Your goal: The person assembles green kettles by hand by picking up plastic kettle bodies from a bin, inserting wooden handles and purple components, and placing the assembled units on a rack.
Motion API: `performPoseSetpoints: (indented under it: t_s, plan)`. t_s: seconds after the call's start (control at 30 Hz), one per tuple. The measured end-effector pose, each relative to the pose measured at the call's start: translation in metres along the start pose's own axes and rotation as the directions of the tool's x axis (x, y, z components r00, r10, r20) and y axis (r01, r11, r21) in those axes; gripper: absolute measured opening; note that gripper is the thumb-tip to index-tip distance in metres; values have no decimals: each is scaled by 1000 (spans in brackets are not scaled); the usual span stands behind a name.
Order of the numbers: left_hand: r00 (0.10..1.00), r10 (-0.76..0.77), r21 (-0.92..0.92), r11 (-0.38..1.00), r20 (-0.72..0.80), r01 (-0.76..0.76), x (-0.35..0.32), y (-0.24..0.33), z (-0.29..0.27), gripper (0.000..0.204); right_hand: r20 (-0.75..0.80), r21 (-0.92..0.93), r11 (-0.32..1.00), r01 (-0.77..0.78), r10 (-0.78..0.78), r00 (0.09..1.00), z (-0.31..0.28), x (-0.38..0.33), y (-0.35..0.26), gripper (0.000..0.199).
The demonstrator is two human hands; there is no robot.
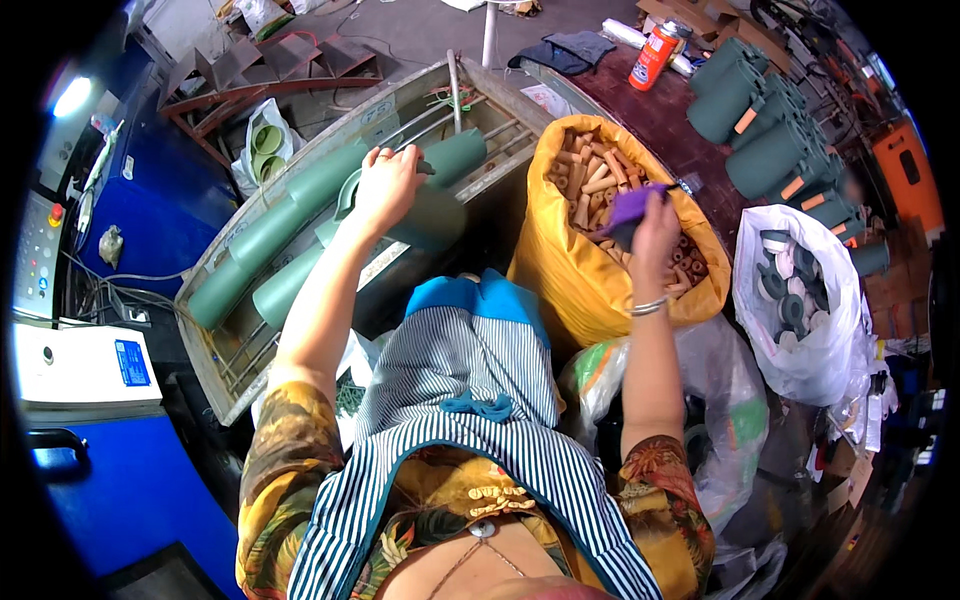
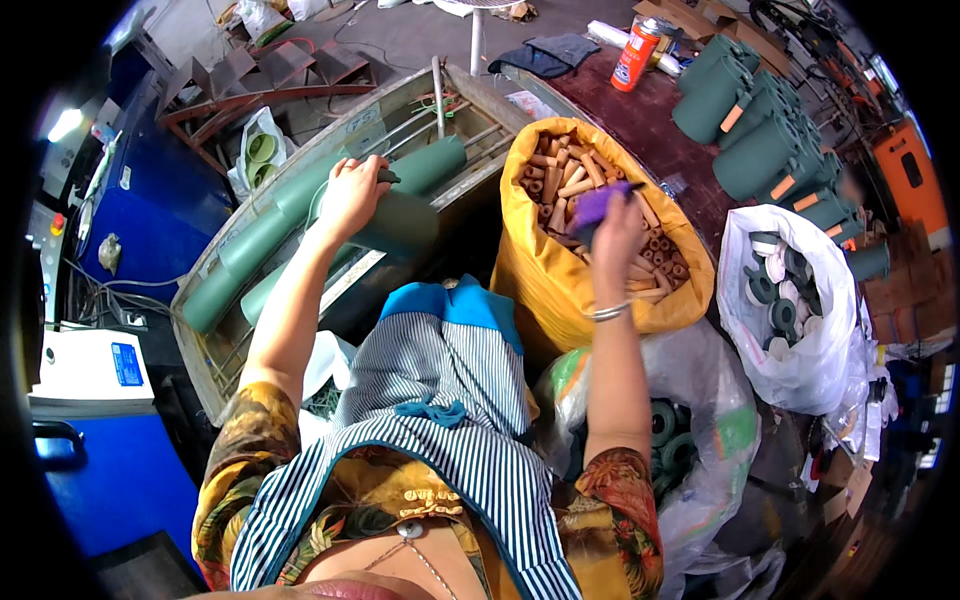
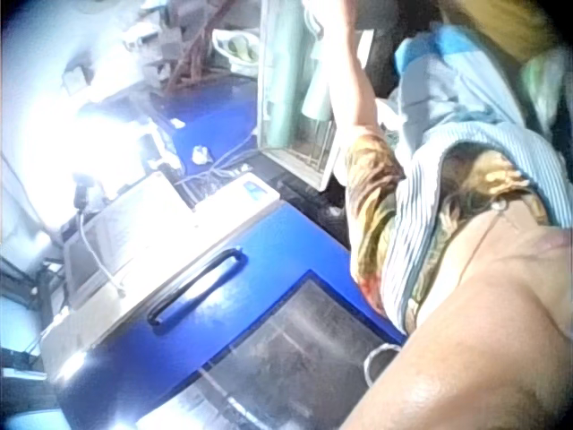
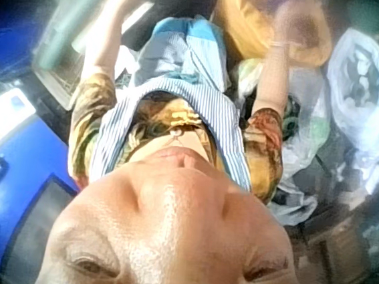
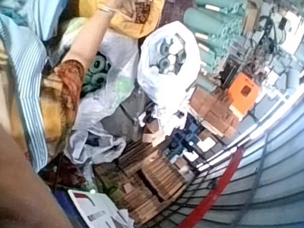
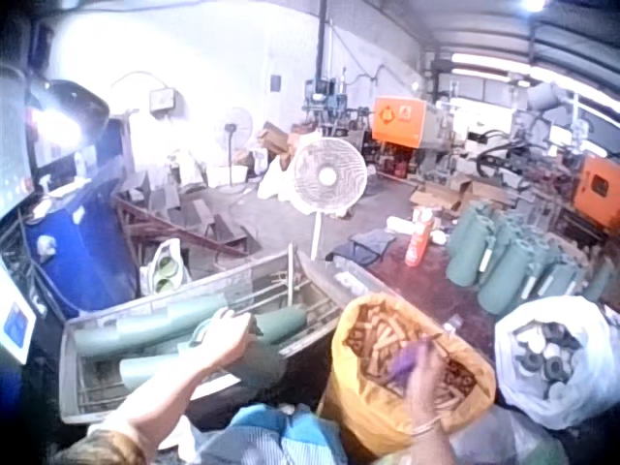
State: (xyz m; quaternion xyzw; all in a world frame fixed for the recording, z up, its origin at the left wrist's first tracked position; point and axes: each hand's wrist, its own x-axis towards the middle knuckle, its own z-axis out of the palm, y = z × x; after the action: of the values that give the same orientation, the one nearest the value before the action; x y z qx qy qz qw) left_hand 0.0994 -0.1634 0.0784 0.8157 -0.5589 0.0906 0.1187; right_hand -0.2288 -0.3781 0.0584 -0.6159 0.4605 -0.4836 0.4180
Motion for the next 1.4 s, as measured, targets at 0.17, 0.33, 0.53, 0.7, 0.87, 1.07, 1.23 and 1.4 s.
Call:
performPoseSetpoints:
  t_s: [0.17,0.33,0.53,0.7,0.87,1.07,1.23,1.4]
  plan:
    - [943,22,-372,915,-333,-153,-38,48,-40,53,425,268,787,555,-614,665,107,-109,-91,29]
    - [923,-193,-665,742,-332,-84,-72,52,-30,61,137,144,459,877,-887,442,149,-139,-114,24]
    - [790,-167,-612,731,-590,-303,-94,77,-48,54,182,89,662,744,-745,641,128,-162,-95,32]
    - [772,89,-381,830,-630,-407,-106,85,-75,43,396,-15,387,922,-844,361,105,-124,-103,44]
    - [746,168,-310,834,-645,-456,-101,92,-90,43,532,205,169,964,-846,35,104,-68,-127,46]
    - [713,125,-189,920,-690,-345,-99,117,-71,36,86,-67,830,554,-548,832,132,-71,-82,52]
    - [609,158,-107,921,-777,-375,-104,146,-36,39,616,779,165,-605,-23,787,147,-104,-17,53]
    - [631,-714,-949,165,-302,-267,-90,132,-47,20,758,645,190,-740,-37,651,118,-181,-69,56]
